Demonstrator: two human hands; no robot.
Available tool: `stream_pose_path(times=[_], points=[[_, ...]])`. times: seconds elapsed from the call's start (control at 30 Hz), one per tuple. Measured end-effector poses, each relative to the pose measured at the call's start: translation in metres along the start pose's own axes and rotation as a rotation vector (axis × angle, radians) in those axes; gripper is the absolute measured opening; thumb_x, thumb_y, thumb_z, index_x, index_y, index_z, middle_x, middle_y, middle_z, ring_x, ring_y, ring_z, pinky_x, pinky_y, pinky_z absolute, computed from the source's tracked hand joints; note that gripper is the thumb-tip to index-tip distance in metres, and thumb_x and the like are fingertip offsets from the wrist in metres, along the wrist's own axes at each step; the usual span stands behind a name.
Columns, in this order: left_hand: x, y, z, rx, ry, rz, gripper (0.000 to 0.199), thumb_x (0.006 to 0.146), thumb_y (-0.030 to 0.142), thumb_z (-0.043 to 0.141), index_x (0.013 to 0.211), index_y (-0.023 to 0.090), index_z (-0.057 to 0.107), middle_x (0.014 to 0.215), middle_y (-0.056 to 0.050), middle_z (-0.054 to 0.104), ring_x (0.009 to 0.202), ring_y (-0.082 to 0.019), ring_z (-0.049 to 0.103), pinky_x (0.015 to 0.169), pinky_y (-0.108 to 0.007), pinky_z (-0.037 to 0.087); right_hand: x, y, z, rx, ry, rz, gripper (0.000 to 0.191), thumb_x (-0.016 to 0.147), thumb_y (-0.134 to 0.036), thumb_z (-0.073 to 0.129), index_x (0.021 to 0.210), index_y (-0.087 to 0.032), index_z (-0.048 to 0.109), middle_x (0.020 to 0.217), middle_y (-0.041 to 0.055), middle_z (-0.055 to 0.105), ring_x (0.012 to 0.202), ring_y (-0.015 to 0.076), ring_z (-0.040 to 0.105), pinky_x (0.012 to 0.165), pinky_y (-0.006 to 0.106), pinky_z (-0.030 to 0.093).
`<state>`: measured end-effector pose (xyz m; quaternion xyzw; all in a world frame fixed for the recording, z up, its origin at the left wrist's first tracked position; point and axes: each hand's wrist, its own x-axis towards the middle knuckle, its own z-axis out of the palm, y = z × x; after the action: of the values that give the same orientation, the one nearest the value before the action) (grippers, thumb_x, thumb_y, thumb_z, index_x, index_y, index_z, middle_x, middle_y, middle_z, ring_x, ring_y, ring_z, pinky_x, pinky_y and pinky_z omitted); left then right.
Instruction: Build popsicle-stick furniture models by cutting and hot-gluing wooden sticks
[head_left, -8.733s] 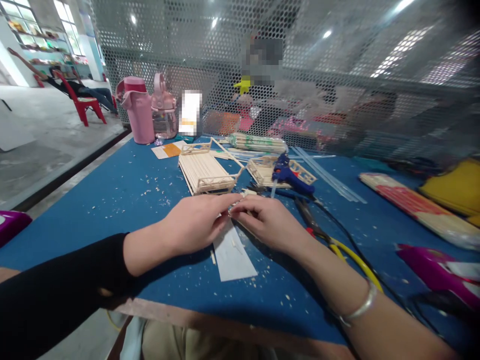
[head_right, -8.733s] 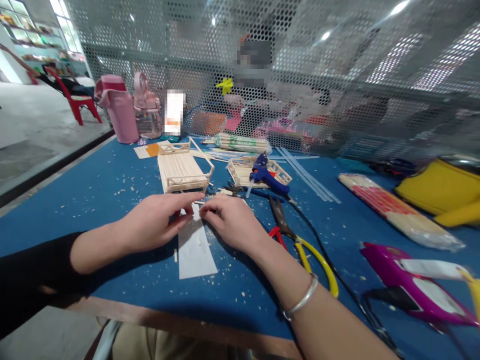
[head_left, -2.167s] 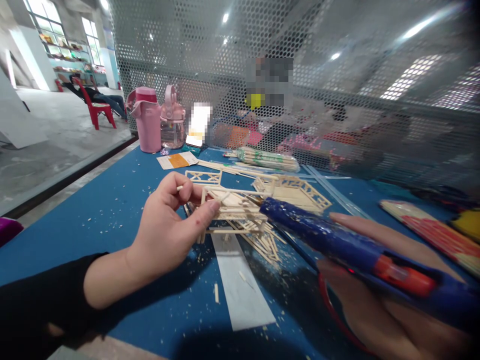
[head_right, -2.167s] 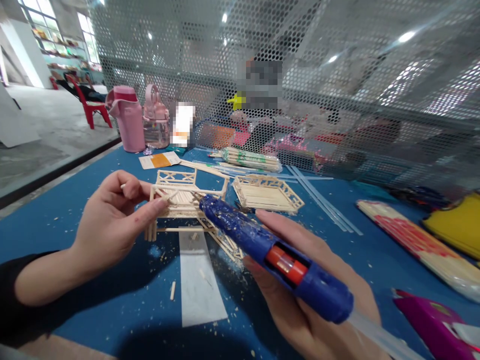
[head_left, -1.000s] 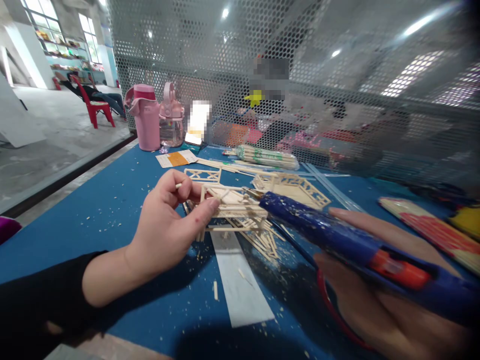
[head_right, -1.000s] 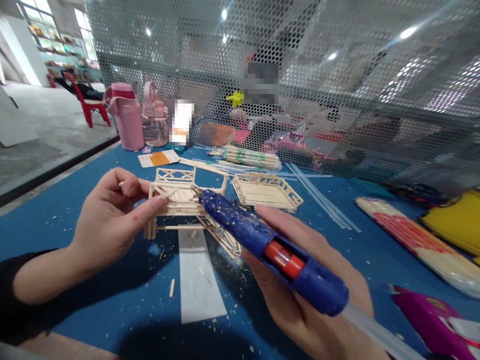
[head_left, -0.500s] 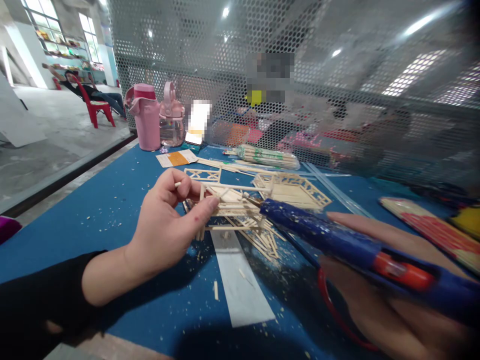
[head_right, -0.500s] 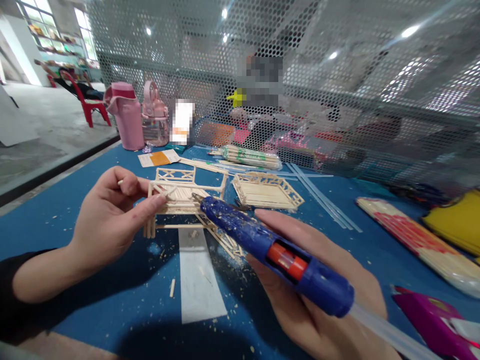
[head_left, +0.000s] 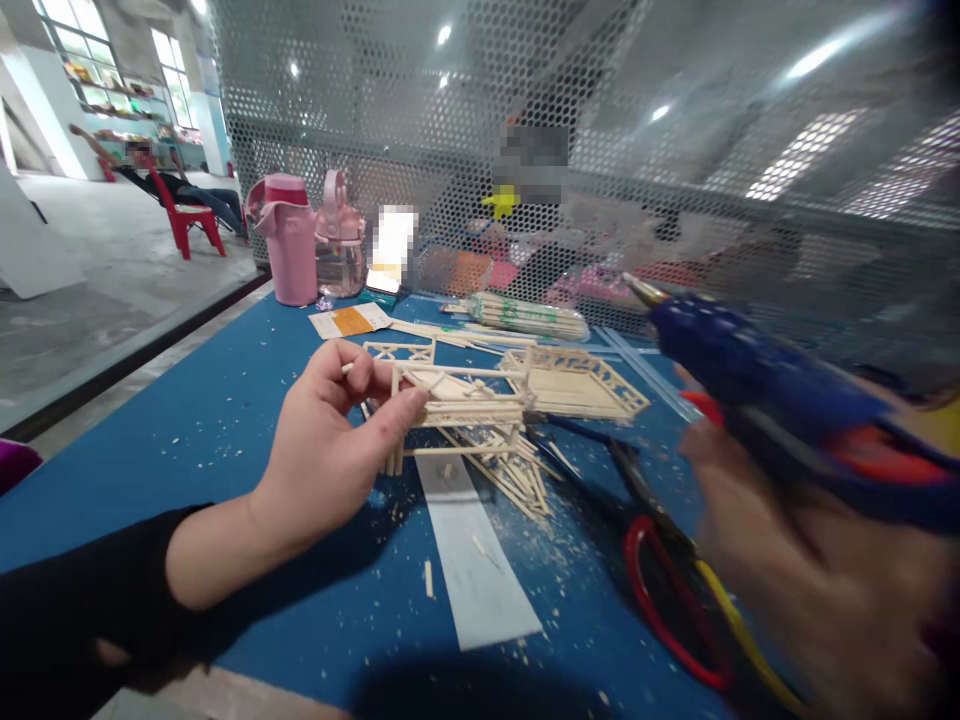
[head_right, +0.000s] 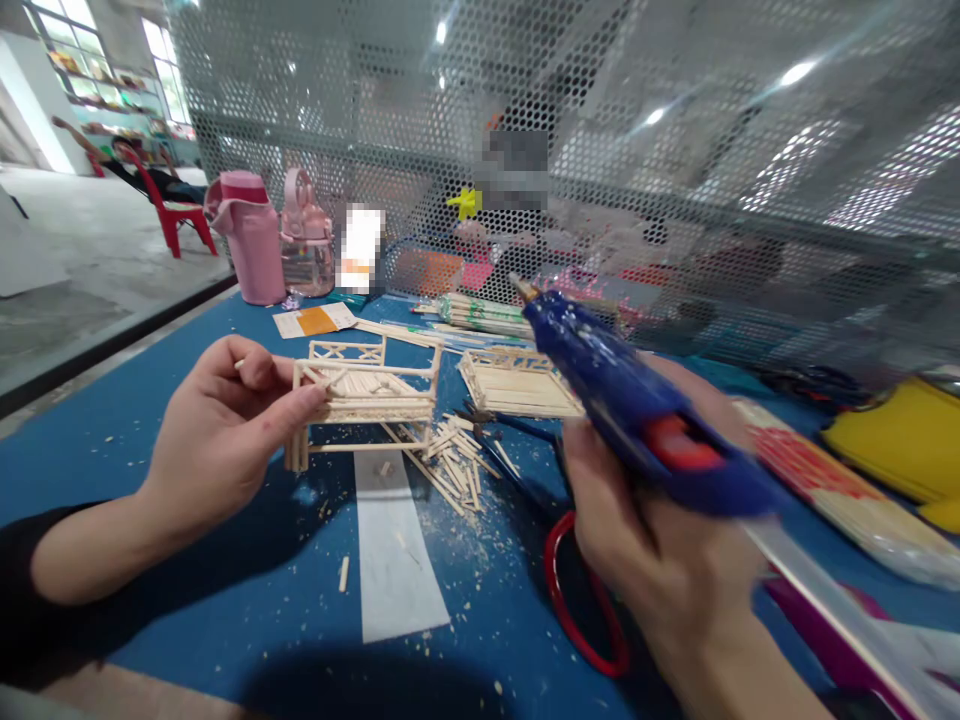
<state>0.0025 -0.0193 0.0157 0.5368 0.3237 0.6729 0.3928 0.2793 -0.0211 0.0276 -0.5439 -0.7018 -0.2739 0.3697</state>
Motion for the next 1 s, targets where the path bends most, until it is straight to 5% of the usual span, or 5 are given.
stream_pose_path(times=[0.17, 0.47, 0.7, 0.8, 1.0], points=[[0.001, 0.000, -0.001, -0.028, 0.018, -0.021, 0.034, 0.076, 0.014, 0.069, 0.072, 0.022, 0.036, 0.070, 0.005, 0.061, 0.066, -0.009, 0.059, 0.063, -0.022, 0.049, 0.039, 0.021, 0.037, -0.202, -0.434, 0.022, 0.042, 0.089, -0.027, 0.037, 0.126, -0.012, 0.052, 0.120, 0.0186, 0.065, 0.107, 0.0292, 0.062, 0.081, 0.039, 0.047], [0.002, -0.003, 0.002, -0.124, -0.029, -0.067, 0.037, 0.074, 0.020, 0.073, 0.073, 0.022, 0.036, 0.071, 0.004, 0.060, 0.067, -0.009, 0.059, 0.064, -0.022, 0.049, 0.055, 0.040, 0.089, -0.275, -0.602, 0.056, 0.059, 0.074, -0.023, 0.051, 0.130, -0.006, 0.050, 0.111, 0.0229, 0.067, 0.092, 0.0349, 0.065, 0.065, 0.041, 0.047], [0.002, -0.007, 0.003, -0.118, -0.096, -0.041, 0.034, 0.078, 0.018, 0.066, 0.077, 0.023, 0.033, 0.073, 0.005, 0.056, 0.067, -0.009, 0.056, 0.066, -0.024, 0.047, 0.076, -0.063, 0.010, 0.144, -0.018, -0.181, 0.028, 0.087, -0.034, 0.053, 0.105, -0.016, 0.066, 0.094, 0.0095, 0.069, 0.080, 0.0214, 0.065, 0.074, 0.035, 0.050], [0.003, -0.008, 0.002, -0.086, -0.094, 0.017, 0.030, 0.078, 0.016, 0.064, 0.080, 0.023, 0.035, 0.074, 0.005, 0.056, 0.066, -0.010, 0.056, 0.064, -0.025, 0.047, 0.073, -0.119, -0.004, 0.407, -0.092, -0.541, 0.016, 0.088, -0.026, 0.054, 0.095, -0.021, 0.067, 0.093, 0.0039, 0.070, 0.087, 0.0177, 0.064, 0.078, 0.031, 0.048], [0.009, -0.009, 0.000, 0.062, -0.058, 0.082, 0.029, 0.072, 0.008, 0.062, 0.094, 0.019, 0.046, 0.091, -0.004, 0.061, 0.082, -0.016, 0.058, 0.075, -0.032, 0.048, 0.075, -0.162, 0.022, 0.323, -0.184, -0.529, 0.014, 0.084, -0.020, 0.055, 0.083, -0.018, 0.068, 0.083, 0.0046, 0.067, 0.078, 0.0200, 0.057, 0.067, 0.034, 0.039]])
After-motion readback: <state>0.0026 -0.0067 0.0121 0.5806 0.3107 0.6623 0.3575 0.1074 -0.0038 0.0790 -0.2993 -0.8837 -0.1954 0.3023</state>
